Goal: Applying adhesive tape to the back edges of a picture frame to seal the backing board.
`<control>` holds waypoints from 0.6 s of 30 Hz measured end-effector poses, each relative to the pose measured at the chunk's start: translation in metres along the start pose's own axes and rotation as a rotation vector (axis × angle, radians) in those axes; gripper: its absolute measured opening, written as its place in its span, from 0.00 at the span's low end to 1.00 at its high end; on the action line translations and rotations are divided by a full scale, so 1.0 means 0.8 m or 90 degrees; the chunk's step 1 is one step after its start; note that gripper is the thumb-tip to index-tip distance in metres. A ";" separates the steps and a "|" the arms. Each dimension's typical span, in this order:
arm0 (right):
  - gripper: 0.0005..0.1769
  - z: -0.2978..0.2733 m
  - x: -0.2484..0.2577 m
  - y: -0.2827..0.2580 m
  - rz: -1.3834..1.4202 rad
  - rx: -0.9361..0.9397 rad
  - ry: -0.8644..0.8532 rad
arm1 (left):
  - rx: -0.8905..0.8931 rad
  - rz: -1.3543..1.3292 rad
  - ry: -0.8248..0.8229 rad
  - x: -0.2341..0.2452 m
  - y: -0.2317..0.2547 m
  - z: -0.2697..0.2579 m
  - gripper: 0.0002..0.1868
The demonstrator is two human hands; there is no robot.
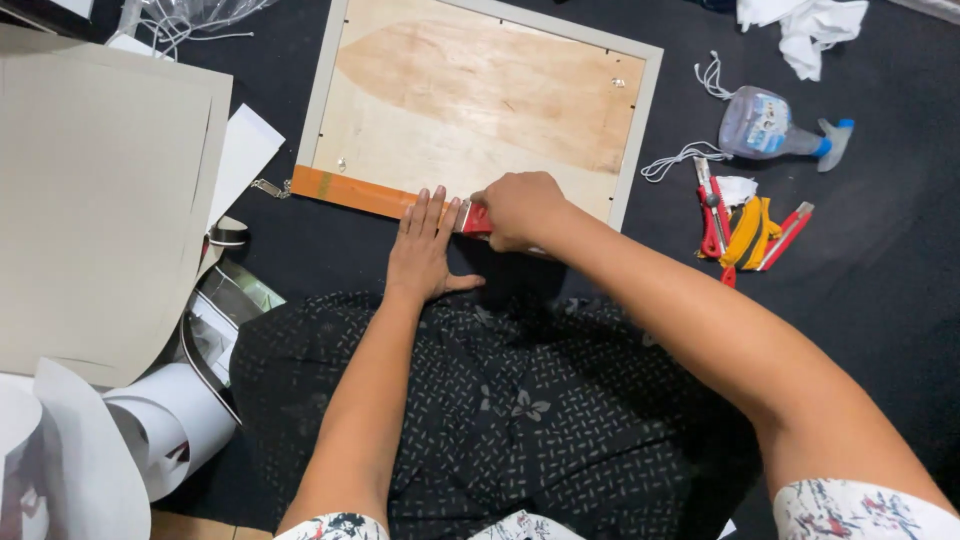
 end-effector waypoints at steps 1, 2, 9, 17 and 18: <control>0.34 -0.013 0.006 -0.001 -0.001 0.005 -0.020 | 0.001 -0.003 -0.003 -0.005 0.000 0.002 0.76; 0.33 -0.026 0.011 -0.003 -0.002 0.010 -0.040 | 0.003 -0.007 -0.005 -0.009 0.000 0.003 0.76; 0.40 -0.080 0.021 0.008 0.012 0.019 -0.059 | 0.003 -0.051 -0.031 -0.019 -0.005 0.004 0.78; 0.40 -0.135 0.018 0.046 0.007 0.006 -0.021 | -0.002 -0.073 -0.039 -0.027 -0.006 0.006 0.79; 0.40 -0.143 0.002 0.065 0.005 0.004 -0.023 | -0.003 -0.076 -0.039 -0.024 -0.008 0.005 0.79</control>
Point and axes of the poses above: each hand's wrist, its own z-axis towards the middle knuckle, its own x-axis out of the back of the hand, y = z × x, the point moved 10 cm from there along z, towards the middle knuckle
